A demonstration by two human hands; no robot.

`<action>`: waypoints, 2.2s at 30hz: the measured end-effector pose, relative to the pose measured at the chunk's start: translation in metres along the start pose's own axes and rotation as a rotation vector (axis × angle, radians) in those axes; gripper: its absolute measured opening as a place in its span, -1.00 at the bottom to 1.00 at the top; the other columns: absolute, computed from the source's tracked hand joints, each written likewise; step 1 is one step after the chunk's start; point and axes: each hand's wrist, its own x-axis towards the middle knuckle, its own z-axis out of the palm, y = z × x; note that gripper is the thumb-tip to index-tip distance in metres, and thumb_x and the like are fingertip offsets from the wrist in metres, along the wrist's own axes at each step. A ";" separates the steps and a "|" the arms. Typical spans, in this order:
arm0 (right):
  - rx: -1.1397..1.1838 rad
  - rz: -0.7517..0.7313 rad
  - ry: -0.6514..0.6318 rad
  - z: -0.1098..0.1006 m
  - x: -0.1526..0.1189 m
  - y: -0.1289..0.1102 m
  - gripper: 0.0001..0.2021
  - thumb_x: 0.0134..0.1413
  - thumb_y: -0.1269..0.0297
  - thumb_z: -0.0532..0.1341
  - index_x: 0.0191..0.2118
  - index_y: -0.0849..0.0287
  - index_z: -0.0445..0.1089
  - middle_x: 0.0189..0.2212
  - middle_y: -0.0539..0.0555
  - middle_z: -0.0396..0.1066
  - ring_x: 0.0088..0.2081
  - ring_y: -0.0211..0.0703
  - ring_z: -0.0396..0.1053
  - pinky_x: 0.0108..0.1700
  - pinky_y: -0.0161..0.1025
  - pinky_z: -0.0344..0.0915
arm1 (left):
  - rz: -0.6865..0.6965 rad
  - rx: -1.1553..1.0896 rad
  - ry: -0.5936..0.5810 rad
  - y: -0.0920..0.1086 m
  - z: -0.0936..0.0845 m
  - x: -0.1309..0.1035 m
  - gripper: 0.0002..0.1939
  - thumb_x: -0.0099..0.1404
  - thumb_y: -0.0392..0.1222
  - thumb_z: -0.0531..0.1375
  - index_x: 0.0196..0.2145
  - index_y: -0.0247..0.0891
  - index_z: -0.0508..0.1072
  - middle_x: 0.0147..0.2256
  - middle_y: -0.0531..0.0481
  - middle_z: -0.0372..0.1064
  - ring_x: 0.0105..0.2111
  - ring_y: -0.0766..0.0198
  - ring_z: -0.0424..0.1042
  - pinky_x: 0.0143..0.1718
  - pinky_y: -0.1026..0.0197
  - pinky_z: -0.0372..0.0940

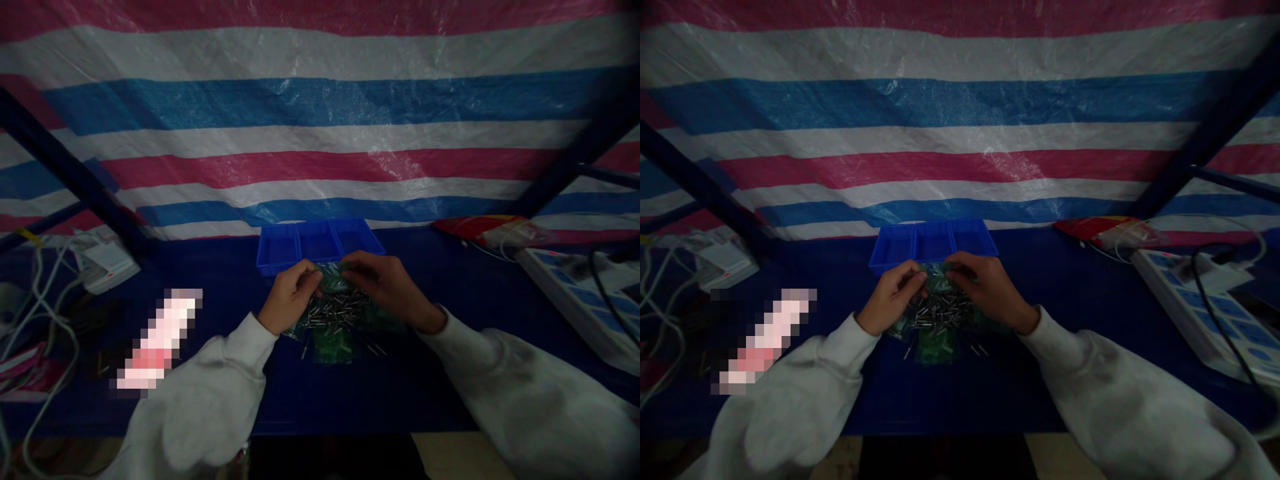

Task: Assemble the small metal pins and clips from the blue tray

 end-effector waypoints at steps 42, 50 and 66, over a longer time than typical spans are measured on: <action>0.099 0.100 -0.124 0.026 0.095 -0.004 -0.93 0.07 0.43 0.25 -0.28 0.21 0.39 -0.58 -0.01 0.45 -0.55 -0.24 0.42 -0.49 -0.33 0.28 | 0.261 0.377 0.499 -0.008 -0.039 0.013 -0.55 0.30 -0.38 0.12 0.12 -0.17 0.28 -0.22 -0.01 0.36 -0.26 0.28 0.43 -0.30 0.26 0.34; -0.232 -0.011 -0.181 0.062 0.125 0.000 -0.70 0.08 0.52 0.22 -0.03 0.26 0.37 -0.47 0.03 0.52 -0.44 -0.22 0.45 -0.31 -0.31 0.30 | 0.147 0.612 0.574 -0.028 -0.054 0.020 -0.73 0.22 -0.43 0.11 -0.16 -0.27 0.49 -0.17 -0.10 0.37 -0.29 0.23 0.43 -0.19 0.14 0.38; -0.442 -0.090 -0.229 0.047 0.109 0.002 -0.80 0.13 0.41 0.23 -0.11 0.21 0.45 -0.19 0.15 0.44 -0.11 -0.08 0.34 -0.04 -0.19 0.20 | 0.091 0.884 0.416 -0.042 -0.063 0.021 -0.77 0.27 -0.28 0.14 -0.16 -0.25 0.56 -0.13 -0.18 0.36 -0.08 -0.01 0.34 0.04 -0.11 0.25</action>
